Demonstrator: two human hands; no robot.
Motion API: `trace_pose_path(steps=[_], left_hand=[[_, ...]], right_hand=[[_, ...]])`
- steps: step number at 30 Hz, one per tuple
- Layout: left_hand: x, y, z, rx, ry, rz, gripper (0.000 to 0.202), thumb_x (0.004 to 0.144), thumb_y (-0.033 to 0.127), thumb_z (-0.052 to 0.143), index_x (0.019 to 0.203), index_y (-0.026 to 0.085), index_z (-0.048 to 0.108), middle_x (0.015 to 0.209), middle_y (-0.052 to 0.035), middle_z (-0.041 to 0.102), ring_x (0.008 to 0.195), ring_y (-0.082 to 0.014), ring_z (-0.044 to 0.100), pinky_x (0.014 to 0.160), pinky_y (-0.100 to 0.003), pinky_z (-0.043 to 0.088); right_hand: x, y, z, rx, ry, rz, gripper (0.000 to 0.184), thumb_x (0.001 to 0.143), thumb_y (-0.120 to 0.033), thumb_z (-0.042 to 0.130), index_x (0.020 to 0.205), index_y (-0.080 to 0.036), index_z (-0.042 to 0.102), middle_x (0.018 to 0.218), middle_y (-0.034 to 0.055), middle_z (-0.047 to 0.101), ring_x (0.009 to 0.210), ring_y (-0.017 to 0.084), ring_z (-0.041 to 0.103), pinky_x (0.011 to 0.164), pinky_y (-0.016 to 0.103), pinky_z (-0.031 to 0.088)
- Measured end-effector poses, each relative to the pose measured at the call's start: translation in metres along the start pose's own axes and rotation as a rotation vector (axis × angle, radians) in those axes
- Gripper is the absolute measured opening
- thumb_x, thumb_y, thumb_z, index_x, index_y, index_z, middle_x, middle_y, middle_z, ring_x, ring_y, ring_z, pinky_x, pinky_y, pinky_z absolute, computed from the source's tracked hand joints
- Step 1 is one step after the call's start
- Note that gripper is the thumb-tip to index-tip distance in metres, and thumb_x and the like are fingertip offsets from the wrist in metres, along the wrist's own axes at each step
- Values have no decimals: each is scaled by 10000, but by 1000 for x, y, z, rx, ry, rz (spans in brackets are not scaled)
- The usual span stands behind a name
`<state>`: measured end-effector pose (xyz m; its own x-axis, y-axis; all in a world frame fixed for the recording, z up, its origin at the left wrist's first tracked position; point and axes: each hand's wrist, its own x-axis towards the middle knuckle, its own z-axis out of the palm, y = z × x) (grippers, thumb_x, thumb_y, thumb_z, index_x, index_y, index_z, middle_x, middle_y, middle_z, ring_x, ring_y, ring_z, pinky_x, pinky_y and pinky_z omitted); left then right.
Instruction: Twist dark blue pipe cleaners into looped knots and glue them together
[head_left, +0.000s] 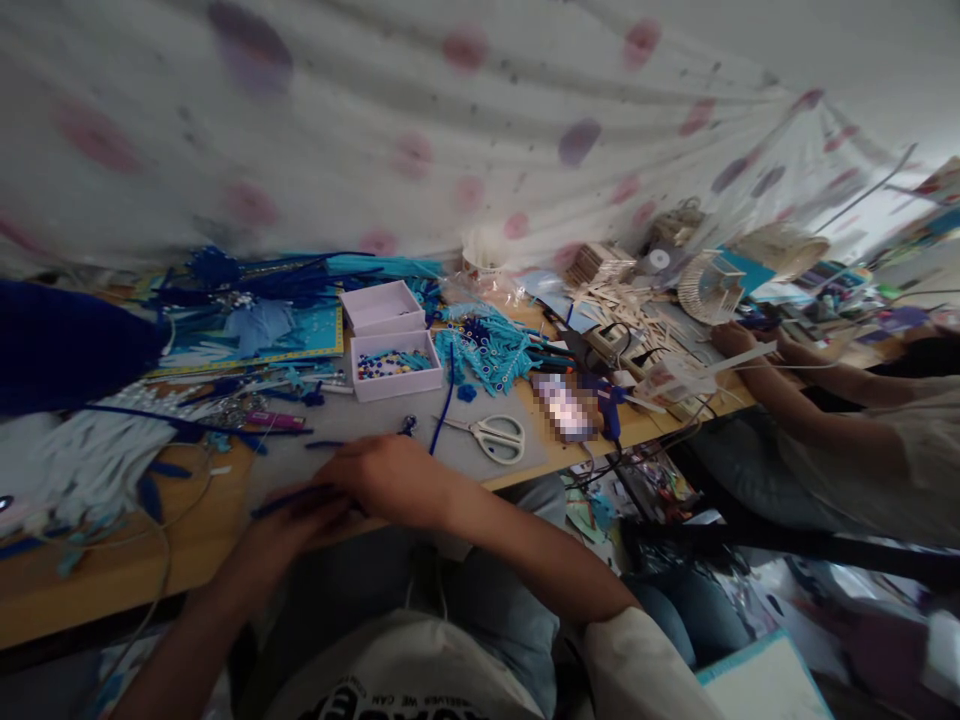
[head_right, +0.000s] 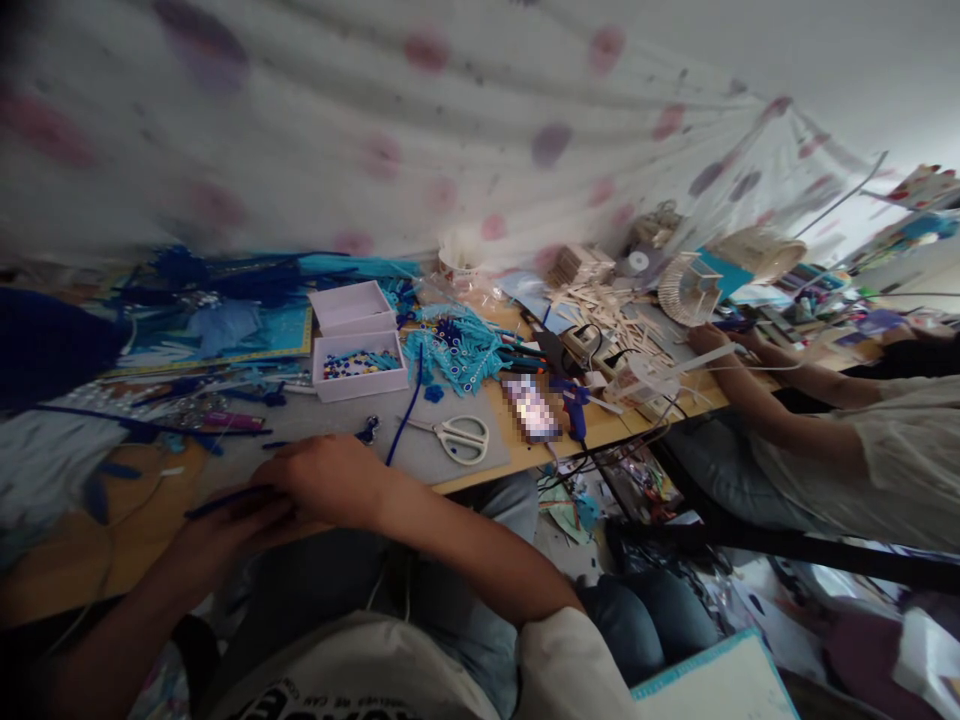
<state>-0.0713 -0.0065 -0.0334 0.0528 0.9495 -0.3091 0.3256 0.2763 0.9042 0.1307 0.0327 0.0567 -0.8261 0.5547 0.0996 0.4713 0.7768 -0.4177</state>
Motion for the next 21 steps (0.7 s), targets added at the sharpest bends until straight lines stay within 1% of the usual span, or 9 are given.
trace_pose_path(steps=[3, 5, 8, 10, 12, 14, 17, 19, 21], left_hand=[[0, -1, 1, -5, -7, -11, 466, 611, 660, 796, 829, 248, 816, 1018, -112, 812, 1076, -379, 720, 914, -458, 596], [-1, 2, 2, -49, -1, -13, 481, 590, 653, 819, 837, 240, 814, 1017, -109, 812, 1069, -378, 723, 897, -453, 604], [-4, 9, 3, -176, -43, -54, 490, 619, 601, 841, 924, 220, 809, 1012, -98, 813, 1001, -340, 745, 896, -438, 606], [-7, 11, 3, -243, -62, -58, 468, 637, 562, 851, 935, 204, 805, 981, -90, 814, 944, -308, 755, 895, -417, 603], [-10, 12, 1, -291, -102, -63, 463, 638, 516, 868, 965, 196, 798, 989, -82, 811, 923, -282, 756, 896, -392, 597], [-12, 12, -1, -331, -94, -104, 490, 630, 512, 875, 985, 185, 789, 961, -80, 808, 854, -257, 756, 840, -372, 606], [-16, 14, -2, -355, -42, -158, 505, 596, 502, 896, 958, 169, 786, 898, -74, 800, 757, -219, 738, 751, -330, 601], [-17, 17, -1, -371, -44, -169, 494, 588, 484, 905, 947, 166, 787, 842, -64, 794, 717, -199, 725, 725, -308, 589], [-16, 19, 2, -391, -65, -172, 483, 595, 472, 905, 952, 169, 788, 800, -55, 788, 697, -187, 719, 710, -293, 580]], right_hand=[[-4, 2, 3, 29, 20, 25, 224, 957, -189, 600, 1167, -174, 677, 1119, 88, 734, 1024, 211, 687, 822, 268, 481], [-7, 4, 5, 48, 44, 37, 229, 953, -169, 598, 1168, -172, 678, 1114, 88, 734, 1017, 207, 689, 834, 265, 486], [-17, 4, 7, 48, 106, 74, 214, 959, -140, 575, 1135, -177, 691, 1077, 85, 739, 983, 201, 694, 825, 261, 490], [-29, 2, 8, 59, 142, 121, 231, 951, -98, 568, 1122, -176, 702, 1027, 88, 746, 953, 198, 697, 816, 263, 491], [-44, 1, 9, 143, 181, 153, 252, 947, -70, 566, 1120, -178, 712, 1006, 83, 753, 945, 192, 697, 828, 268, 496], [-60, 3, 11, 247, 234, 211, 200, 949, -98, 591, 1067, -175, 732, 986, 76, 755, 906, 186, 700, 810, 267, 508], [-77, 12, 11, 317, 384, 298, 185, 917, -84, 628, 1016, -181, 751, 982, 73, 748, 900, 187, 701, 797, 270, 520], [-79, 21, 9, 308, 453, 300, 201, 904, -70, 634, 1010, -186, 759, 978, 74, 750, 908, 192, 703, 806, 280, 524], [-71, 32, 6, 290, 462, 283, 205, 896, -63, 640, 1004, -185, 765, 960, 71, 761, 897, 194, 710, 811, 286, 525]])
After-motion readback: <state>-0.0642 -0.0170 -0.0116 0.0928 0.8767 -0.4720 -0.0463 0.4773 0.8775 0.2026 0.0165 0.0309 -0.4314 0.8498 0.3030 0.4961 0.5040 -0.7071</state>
